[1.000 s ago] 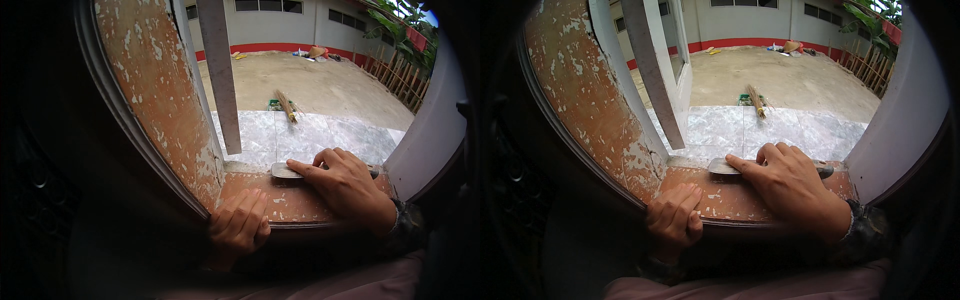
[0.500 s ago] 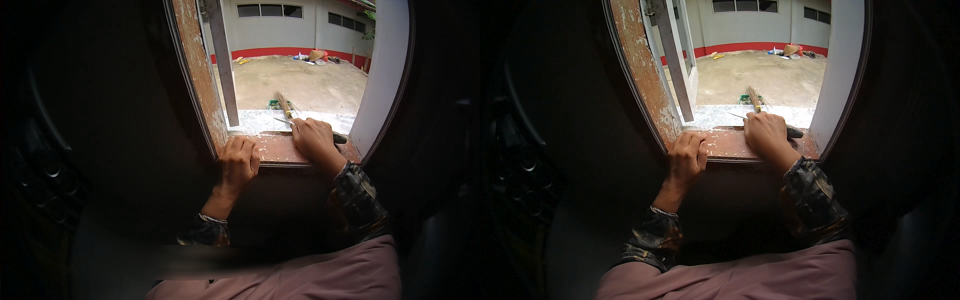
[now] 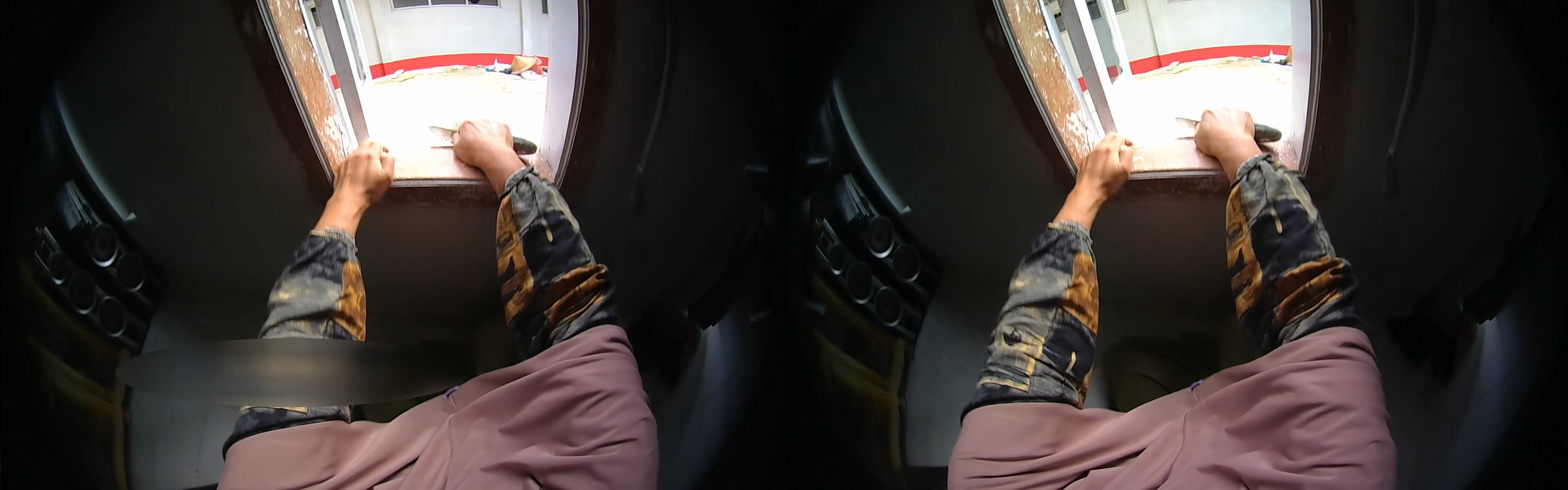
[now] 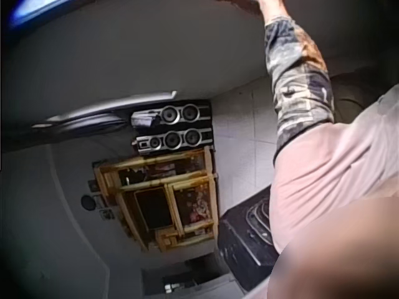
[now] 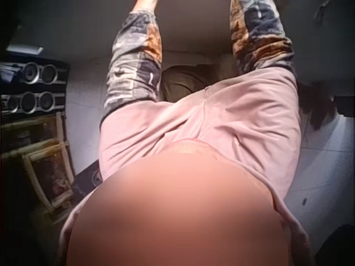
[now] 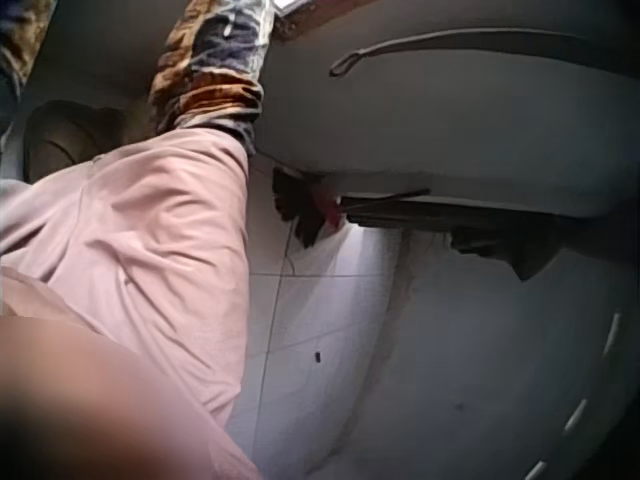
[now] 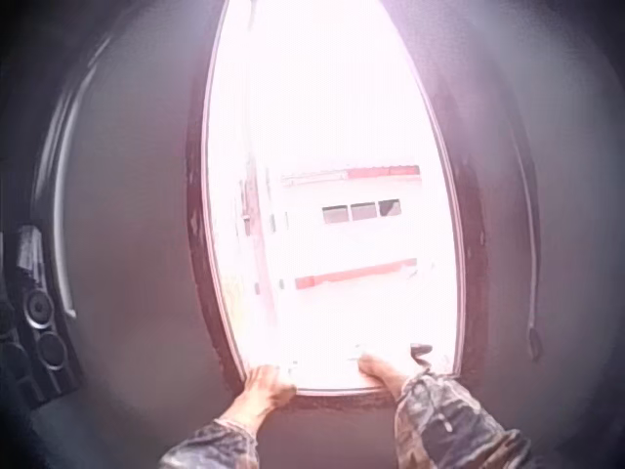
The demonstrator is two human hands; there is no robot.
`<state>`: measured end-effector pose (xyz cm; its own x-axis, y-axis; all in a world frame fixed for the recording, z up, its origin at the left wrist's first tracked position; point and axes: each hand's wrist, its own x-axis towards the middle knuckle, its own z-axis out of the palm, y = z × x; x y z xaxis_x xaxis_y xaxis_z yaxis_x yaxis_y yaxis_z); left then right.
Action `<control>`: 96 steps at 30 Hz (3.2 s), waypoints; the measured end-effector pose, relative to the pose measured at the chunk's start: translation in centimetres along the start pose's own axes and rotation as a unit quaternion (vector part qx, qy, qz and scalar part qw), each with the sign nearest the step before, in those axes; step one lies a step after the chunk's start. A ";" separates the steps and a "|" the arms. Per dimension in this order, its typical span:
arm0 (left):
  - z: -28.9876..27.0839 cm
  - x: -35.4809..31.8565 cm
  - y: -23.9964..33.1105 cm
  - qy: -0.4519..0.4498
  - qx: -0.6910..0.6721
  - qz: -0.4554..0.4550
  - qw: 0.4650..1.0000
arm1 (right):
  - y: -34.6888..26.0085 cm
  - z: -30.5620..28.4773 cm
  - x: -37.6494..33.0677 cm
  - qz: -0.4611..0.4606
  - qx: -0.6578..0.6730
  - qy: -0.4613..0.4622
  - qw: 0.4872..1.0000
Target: The person uses a metal scraper to remove old paint from a wooden window sill. They repeatedly scrape along the sill's surface, lifting flakes of paint and debris.
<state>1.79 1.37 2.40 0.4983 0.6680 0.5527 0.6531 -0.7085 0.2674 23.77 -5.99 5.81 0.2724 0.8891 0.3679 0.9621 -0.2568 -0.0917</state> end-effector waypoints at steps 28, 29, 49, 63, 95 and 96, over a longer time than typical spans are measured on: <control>-0.7 -0.2 -0.1 -0.023 -0.090 0.080 0.992 | 0.1 0.2 -2.1 0.024 0.004 0.021 0.999; -0.8 -0.1 0.0 -0.018 -0.103 0.074 0.992 | 0.0 0.0 -2.1 -0.004 0.000 0.042 0.999; -1.0 -0.4 -1.0 -0.198 -0.111 0.100 0.969 | 0.4 0.2 -1.7 0.002 0.050 0.052 0.997; -2.4 0.7 0.4 -0.147 -0.124 0.018 0.981 | 0.8 0.1 -1.8 -0.017 0.079 0.028 0.996; -1.1 -1.1 1.0 0.112 -0.078 0.071 0.988 | -1.4 -4.5 -0.1 -0.178 0.142 0.030 0.973; -1.1 -1.2 0.9 0.113 -0.079 0.076 0.988 | -1.5 -4.2 -0.7 -0.168 0.113 -0.017 0.979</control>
<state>1.21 -0.31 2.84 0.4320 0.4962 0.7531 0.4743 -0.8352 0.2782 22.10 -7.81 9.61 -0.0641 0.9221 0.3816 0.9748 0.1397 -0.1740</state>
